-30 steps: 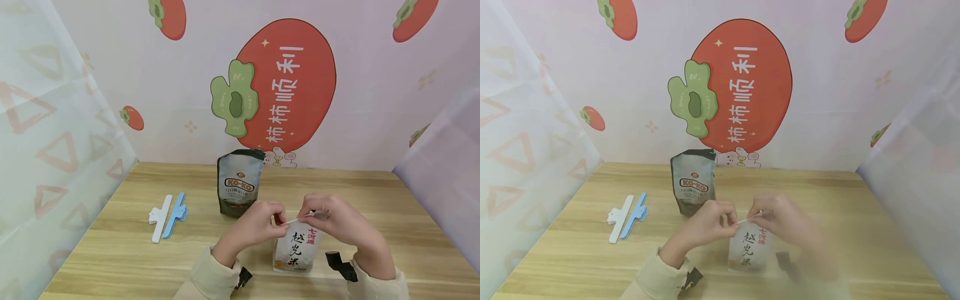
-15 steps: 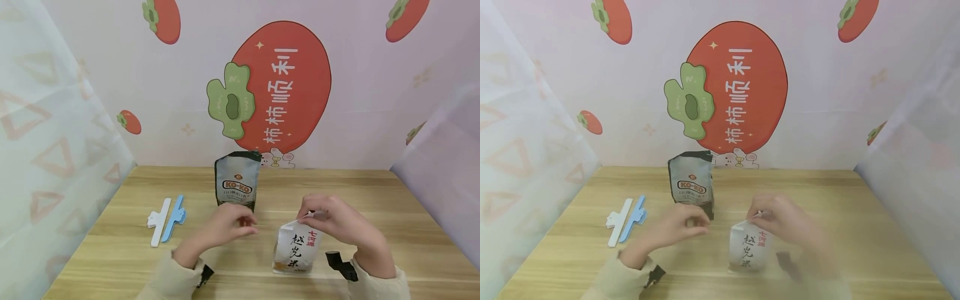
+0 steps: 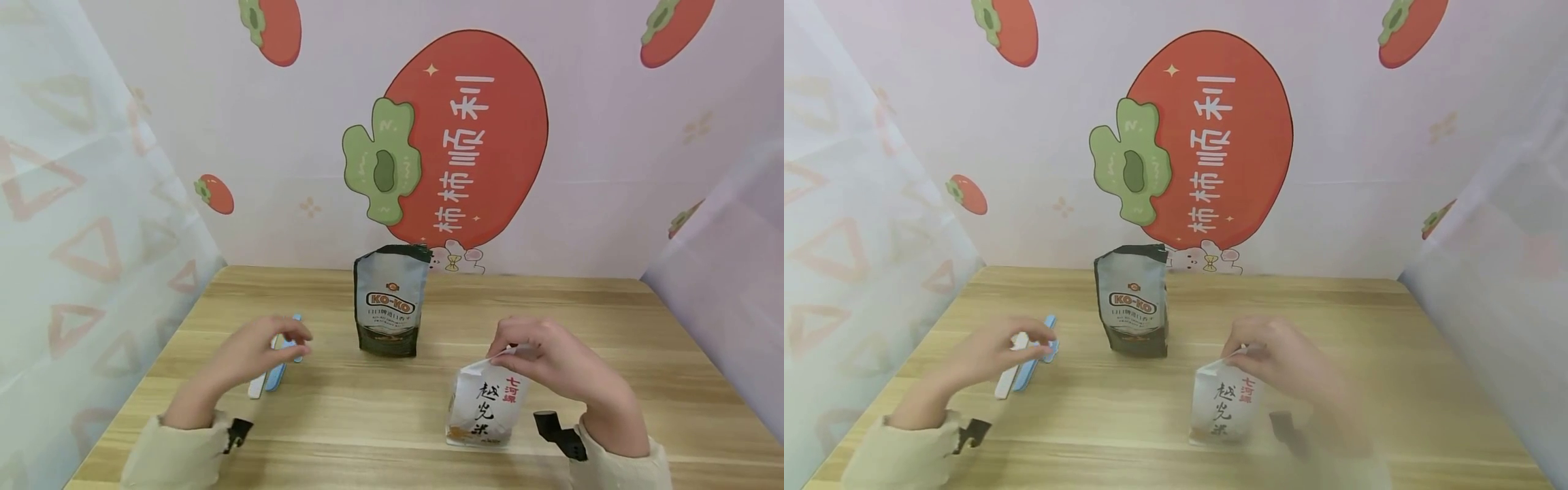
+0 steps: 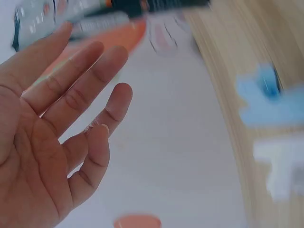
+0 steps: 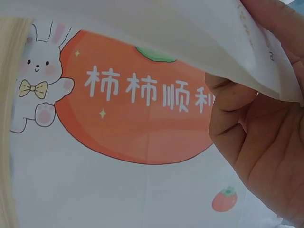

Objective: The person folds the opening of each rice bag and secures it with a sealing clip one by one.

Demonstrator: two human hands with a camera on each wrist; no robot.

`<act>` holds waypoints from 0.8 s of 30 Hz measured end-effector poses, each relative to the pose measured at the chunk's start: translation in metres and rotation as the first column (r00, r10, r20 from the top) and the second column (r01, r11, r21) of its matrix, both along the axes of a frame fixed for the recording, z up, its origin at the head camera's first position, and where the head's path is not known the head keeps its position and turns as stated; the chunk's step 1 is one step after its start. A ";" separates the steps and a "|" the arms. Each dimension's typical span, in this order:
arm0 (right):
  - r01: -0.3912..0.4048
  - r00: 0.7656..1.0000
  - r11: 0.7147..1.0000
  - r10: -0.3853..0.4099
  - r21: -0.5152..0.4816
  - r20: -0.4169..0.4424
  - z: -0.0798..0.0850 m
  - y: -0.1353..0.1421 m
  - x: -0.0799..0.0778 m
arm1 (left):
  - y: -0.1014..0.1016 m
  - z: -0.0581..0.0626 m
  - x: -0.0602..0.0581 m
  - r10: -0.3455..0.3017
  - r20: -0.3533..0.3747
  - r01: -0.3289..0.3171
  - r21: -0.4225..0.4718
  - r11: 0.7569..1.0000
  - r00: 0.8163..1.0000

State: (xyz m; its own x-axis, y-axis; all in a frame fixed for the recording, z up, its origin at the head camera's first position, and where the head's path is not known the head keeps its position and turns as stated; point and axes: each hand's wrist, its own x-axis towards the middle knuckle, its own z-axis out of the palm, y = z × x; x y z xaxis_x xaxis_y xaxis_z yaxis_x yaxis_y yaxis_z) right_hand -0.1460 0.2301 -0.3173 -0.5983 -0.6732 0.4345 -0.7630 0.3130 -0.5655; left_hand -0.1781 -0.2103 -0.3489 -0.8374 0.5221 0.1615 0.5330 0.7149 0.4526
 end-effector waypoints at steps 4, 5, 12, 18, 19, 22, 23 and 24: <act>0.008 1.000 1.000 -0.008 0.007 0.001 0.000 0.001 0.000 | -0.028 0.001 -0.002 0.099 0.011 -0.099 -0.012 0.995 0.995; 0.012 1.000 1.000 -0.012 0.008 0.000 0.000 0.001 0.001 | -0.034 0.001 -0.003 0.122 0.018 -0.122 -0.019 0.992 0.992; 0.030 0.999 0.999 -0.030 0.019 -0.013 -0.002 0.003 0.000 | -0.063 -0.008 -0.009 0.228 0.035 -0.224 -0.096 0.970 0.973; 0.017 1.000 1.000 -0.017 0.010 -0.015 -0.002 0.001 -0.001 | -0.082 -0.026 -0.020 0.250 0.039 -0.245 -0.096 0.965 0.967; 0.018 1.000 1.000 -0.018 0.011 -0.016 -0.002 0.001 -0.001 | -0.084 -0.029 -0.022 0.249 0.040 -0.244 -0.089 0.966 0.968; 0.026 1.000 1.000 -0.026 0.017 -0.014 -0.001 0.001 -0.001 | -0.091 -0.037 -0.027 0.243 0.057 -0.238 -0.078 0.968 0.968; 0.026 1.000 1.000 -0.026 0.016 -0.016 -0.002 0.001 -0.001 | -0.093 -0.040 -0.029 0.240 0.064 -0.235 -0.078 0.969 0.969; 0.027 1.000 1.000 -0.026 0.016 -0.017 -0.002 0.001 -0.001 | -0.095 -0.042 -0.030 0.241 0.076 -0.236 -0.080 0.969 0.967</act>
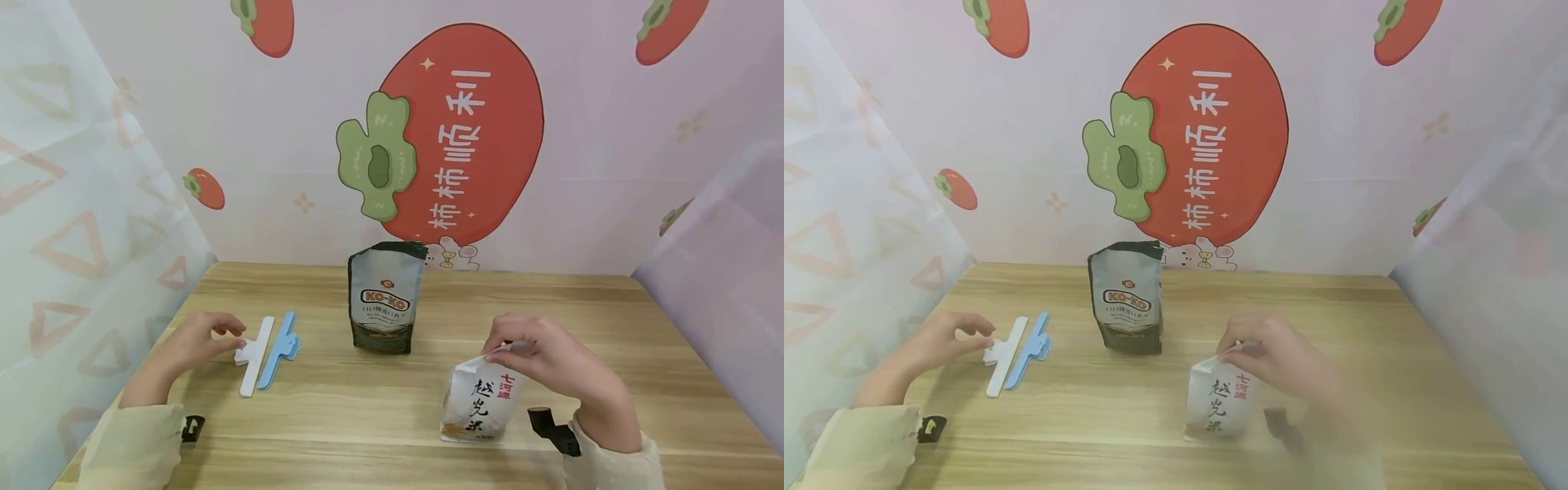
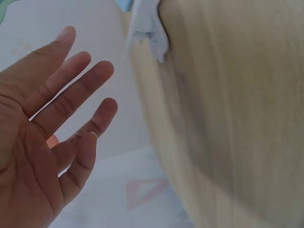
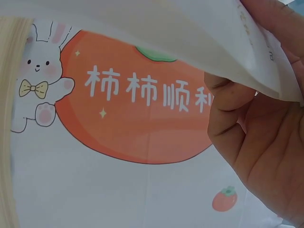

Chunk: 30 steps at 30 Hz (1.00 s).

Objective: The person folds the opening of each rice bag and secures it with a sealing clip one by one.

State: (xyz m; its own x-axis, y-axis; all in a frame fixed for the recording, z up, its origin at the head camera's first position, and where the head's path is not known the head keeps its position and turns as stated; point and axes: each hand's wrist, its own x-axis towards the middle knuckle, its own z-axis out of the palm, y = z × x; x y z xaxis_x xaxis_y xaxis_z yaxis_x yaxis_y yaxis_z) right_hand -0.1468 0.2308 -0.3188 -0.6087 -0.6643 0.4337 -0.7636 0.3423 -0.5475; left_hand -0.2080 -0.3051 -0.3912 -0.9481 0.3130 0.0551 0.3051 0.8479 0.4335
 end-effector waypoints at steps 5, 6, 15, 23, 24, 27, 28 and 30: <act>-0.006 1.000 1.000 0.006 -0.003 0.003 0.001 -0.002 0.000 | -0.007 -0.006 -0.003 0.001 0.106 -0.002 0.010 1.000 0.994; -0.008 1.000 1.000 0.008 -0.004 0.004 0.001 -0.002 0.000 | -0.007 -0.007 -0.003 -0.001 0.121 0.000 0.014 1.000 0.993; 0.005 1.000 1.000 -0.005 -0.005 0.010 -0.001 -0.001 -0.001 | -0.005 -0.015 -0.006 -0.010 0.136 0.006 0.028 1.000 0.991; 0.022 0.999 1.000 -0.022 0.001 0.027 0.000 -0.003 0.000 | -0.004 -0.020 -0.008 -0.006 0.178 -0.003 0.047 0.999 0.984; 0.020 0.999 1.000 -0.020 0.001 0.026 0.000 -0.002 0.000 | -0.004 -0.020 -0.008 -0.009 0.189 -0.003 0.060 0.998 0.982; 0.018 1.000 1.000 -0.018 0.002 0.020 0.001 -0.002 0.001 | -0.003 -0.020 -0.008 -0.022 0.237 -0.009 0.127 0.992 0.971; 0.017 1.000 1.000 -0.017 0.001 0.018 0.001 -0.002 0.001 | -0.003 -0.020 -0.007 -0.027 0.257 -0.015 0.158 0.987 0.966; 0.013 1.000 1.000 -0.013 -0.001 0.018 0.001 -0.003 0.001 | -0.004 -0.021 -0.006 -0.044 0.291 -0.020 0.216 0.976 0.956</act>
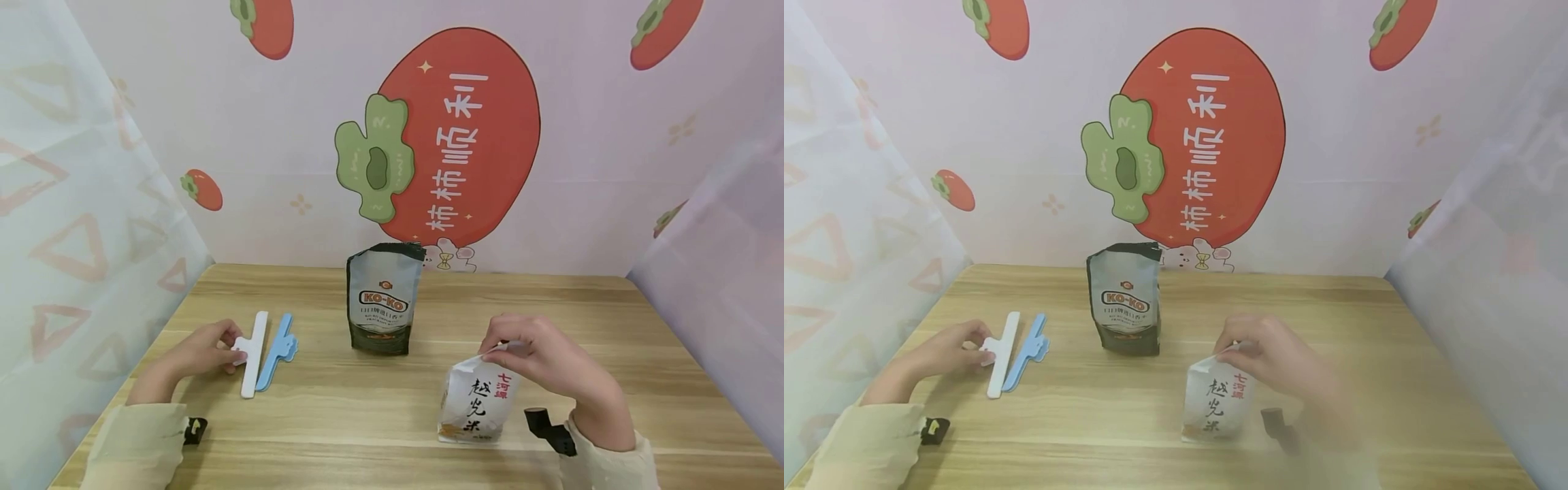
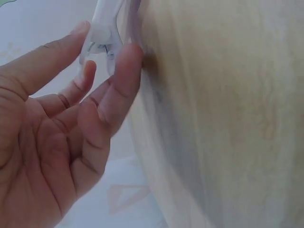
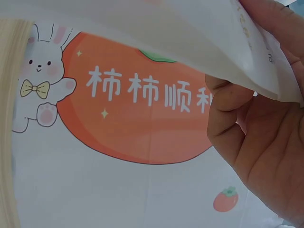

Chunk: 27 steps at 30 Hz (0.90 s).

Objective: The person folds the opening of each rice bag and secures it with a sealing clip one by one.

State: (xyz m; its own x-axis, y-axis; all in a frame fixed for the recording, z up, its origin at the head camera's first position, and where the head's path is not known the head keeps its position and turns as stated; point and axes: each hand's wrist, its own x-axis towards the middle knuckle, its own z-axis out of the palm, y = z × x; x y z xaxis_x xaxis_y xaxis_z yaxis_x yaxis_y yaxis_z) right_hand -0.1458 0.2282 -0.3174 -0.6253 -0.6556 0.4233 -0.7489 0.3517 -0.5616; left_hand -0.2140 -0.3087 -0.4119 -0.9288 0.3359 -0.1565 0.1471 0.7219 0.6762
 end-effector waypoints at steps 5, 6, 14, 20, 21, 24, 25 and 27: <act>-0.008 1.000 1.000 0.008 -0.001 -0.007 0.000 0.001 0.000 | 0.003 -0.001 0.003 0.011 0.037 -0.015 0.104 0.994 0.999; -0.008 1.000 1.000 0.008 -0.001 -0.009 0.000 0.001 0.000 | 0.003 -0.002 0.004 0.015 0.039 -0.019 0.113 0.993 0.999; -0.006 1.000 1.000 0.006 -0.002 -0.003 0.000 0.000 0.000 | 0.006 -0.004 0.005 0.077 0.061 -0.081 0.066 0.994 0.995; -0.004 1.000 1.000 0.004 -0.006 0.002 0.000 0.000 0.000 | 0.012 -0.003 0.003 0.134 0.064 -0.138 0.051 0.989 0.989; -0.004 1.000 1.000 0.004 -0.006 -0.001 0.000 0.000 0.001 | 0.013 -0.002 0.002 0.147 0.061 -0.150 0.049 0.987 0.987; -0.002 1.000 1.000 0.002 -0.003 -0.013 0.000 0.000 0.001 | 0.015 0.000 0.003 0.183 0.065 -0.186 0.046 0.982 0.981; -0.002 1.000 1.000 0.002 -0.002 -0.016 0.000 0.000 0.001 | 0.015 0.001 0.003 0.194 0.067 -0.197 0.045 0.979 0.979; 0.000 1.000 1.000 0.000 0.003 -0.024 0.000 0.000 0.000 | 0.016 0.003 0.004 0.218 0.071 -0.222 0.048 0.974 0.973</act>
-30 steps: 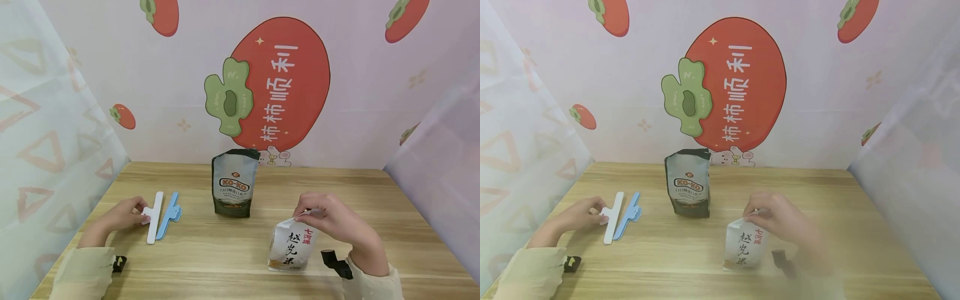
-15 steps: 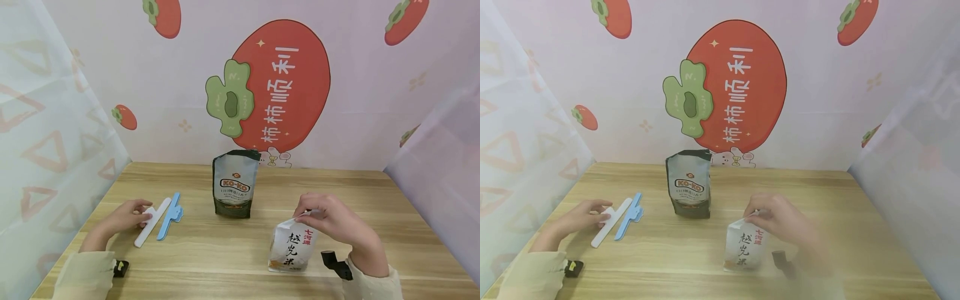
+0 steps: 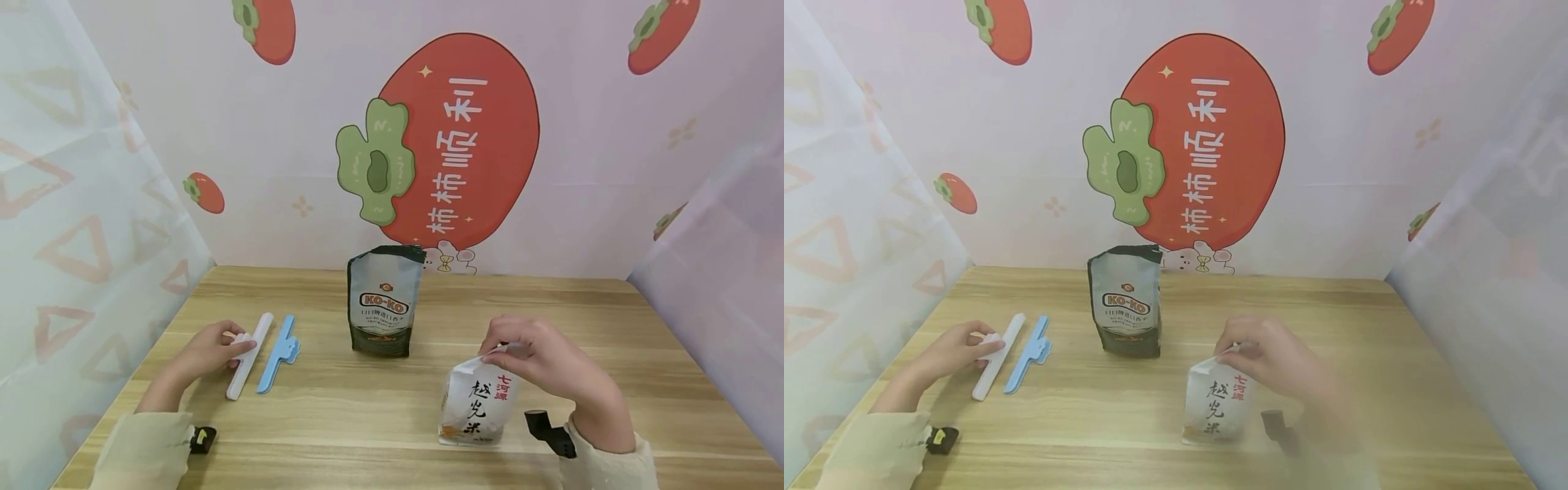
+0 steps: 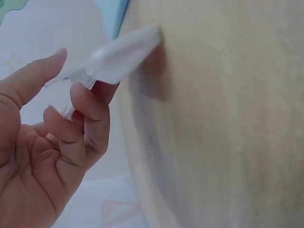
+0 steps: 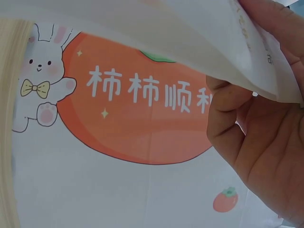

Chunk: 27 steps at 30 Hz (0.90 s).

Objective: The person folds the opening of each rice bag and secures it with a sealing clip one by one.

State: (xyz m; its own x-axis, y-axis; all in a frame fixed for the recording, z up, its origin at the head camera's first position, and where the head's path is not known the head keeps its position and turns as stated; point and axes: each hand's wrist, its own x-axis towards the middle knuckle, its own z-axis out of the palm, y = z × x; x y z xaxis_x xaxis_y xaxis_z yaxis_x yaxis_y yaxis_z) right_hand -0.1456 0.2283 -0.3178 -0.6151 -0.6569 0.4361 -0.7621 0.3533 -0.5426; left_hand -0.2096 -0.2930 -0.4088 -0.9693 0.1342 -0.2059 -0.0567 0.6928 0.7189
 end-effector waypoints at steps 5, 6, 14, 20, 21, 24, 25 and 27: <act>0.002 1.000 1.000 -0.002 0.012 -0.001 0.001 0.000 -0.001 | 0.003 0.006 0.005 0.027 -0.027 -0.025 0.060 0.998 0.999; 0.001 1.000 1.000 -0.001 0.012 0.000 0.001 0.000 -0.001 | 0.004 0.008 0.007 0.020 -0.046 -0.017 0.068 0.998 0.999; -0.008 1.000 1.000 0.008 -0.002 -0.001 -0.001 0.001 -0.002 | 0.017 0.025 0.016 -0.017 -0.226 0.005 -0.054 0.999 0.974; -0.015 1.000 1.000 0.014 -0.006 -0.010 -0.003 0.001 -0.002 | 0.029 0.032 0.022 -0.023 -0.348 -0.006 -0.082 0.997 0.937; -0.014 1.000 1.000 0.014 -0.006 -0.009 -0.003 0.002 -0.002 | 0.031 0.033 0.023 -0.023 -0.369 -0.008 -0.082 0.997 0.929; -0.013 1.000 1.000 0.013 -0.005 -0.003 -0.003 0.002 -0.002 | 0.037 0.037 0.026 -0.019 -0.416 -0.016 -0.080 0.997 0.909; -0.012 1.000 1.000 0.012 -0.005 -0.001 -0.003 0.002 -0.002 | 0.039 0.038 0.027 -0.015 -0.424 -0.021 -0.080 0.997 0.906; -0.009 1.000 1.000 0.009 -0.004 0.005 -0.003 0.002 -0.002 | 0.043 0.041 0.029 -0.003 -0.434 -0.033 -0.074 0.997 0.901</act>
State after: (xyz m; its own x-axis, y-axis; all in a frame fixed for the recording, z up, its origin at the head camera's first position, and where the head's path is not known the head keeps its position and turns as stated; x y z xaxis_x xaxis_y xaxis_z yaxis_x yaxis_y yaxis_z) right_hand -0.1471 0.2300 -0.3210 -0.6110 -0.6608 0.4358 -0.7628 0.3442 -0.5474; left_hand -0.1808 -0.2498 -0.3674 -0.9668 0.1198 0.2255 0.2372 0.7490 0.6187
